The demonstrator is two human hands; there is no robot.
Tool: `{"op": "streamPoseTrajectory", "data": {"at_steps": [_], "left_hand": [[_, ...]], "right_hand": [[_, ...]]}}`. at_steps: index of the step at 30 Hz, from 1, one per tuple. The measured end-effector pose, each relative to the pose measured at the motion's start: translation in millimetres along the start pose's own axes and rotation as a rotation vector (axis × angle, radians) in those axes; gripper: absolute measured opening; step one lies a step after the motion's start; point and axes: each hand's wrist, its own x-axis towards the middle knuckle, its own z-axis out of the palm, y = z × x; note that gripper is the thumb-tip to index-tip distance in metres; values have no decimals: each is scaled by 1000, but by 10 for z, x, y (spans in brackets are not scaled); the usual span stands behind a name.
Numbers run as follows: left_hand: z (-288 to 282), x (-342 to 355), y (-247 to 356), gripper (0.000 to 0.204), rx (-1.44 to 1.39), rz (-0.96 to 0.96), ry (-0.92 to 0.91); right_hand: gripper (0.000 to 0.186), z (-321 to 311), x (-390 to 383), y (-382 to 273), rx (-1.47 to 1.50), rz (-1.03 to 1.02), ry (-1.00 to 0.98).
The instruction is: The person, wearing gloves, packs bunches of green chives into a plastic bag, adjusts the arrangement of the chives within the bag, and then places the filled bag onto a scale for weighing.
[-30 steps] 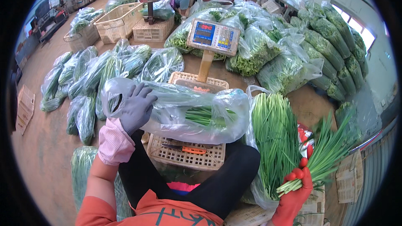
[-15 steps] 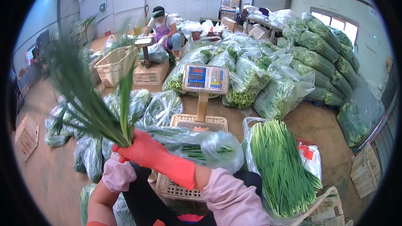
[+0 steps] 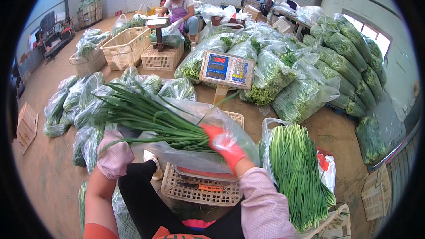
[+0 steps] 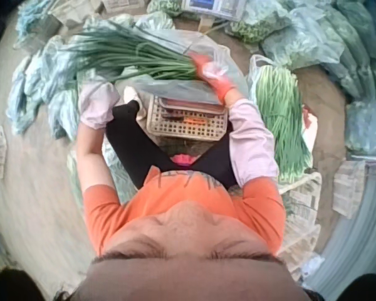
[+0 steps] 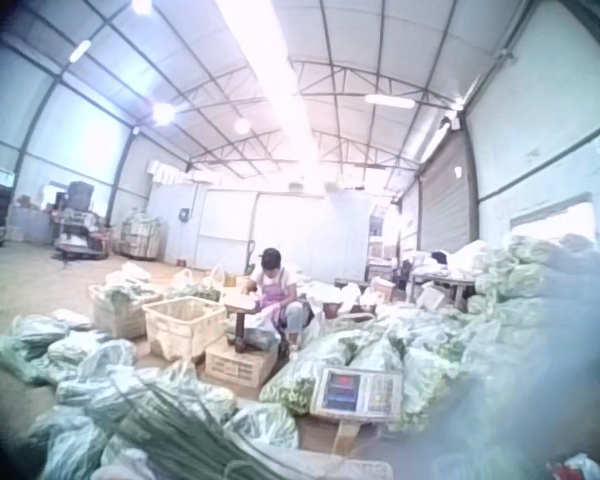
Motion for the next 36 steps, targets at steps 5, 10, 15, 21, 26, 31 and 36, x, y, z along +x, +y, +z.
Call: {"op": "streamPoseTrajectory", "data": {"at_steps": [5, 10, 15, 21, 26, 31, 36], "left_hand": [[-126, 43, 64, 76, 251, -79, -40], [-343, 203, 420, 72, 176, -217, -231], [-430, -148, 345, 71, 336, -96, -108], [-664, -291, 706, 66, 172, -182, -288], [-686, -317, 784, 66, 198, -99, -233], [-607, -406, 663, 65, 283, -96, -229], [-571, -321, 719, 63, 224, 27, -108]], "right_hand": [[41, -274, -408, 353, -281, 271, -169], [57, -368, -464, 533, -40, 291, -195], [47, -640, -382, 333, 295, 522, -125], [41, -147, -712, 654, -47, 544, -24], [43, 150, -747, 798, -263, 483, -151], [27, 53, -483, 310, -544, 463, -497], [19, -502, -430, 244, -141, 417, 8]]}}
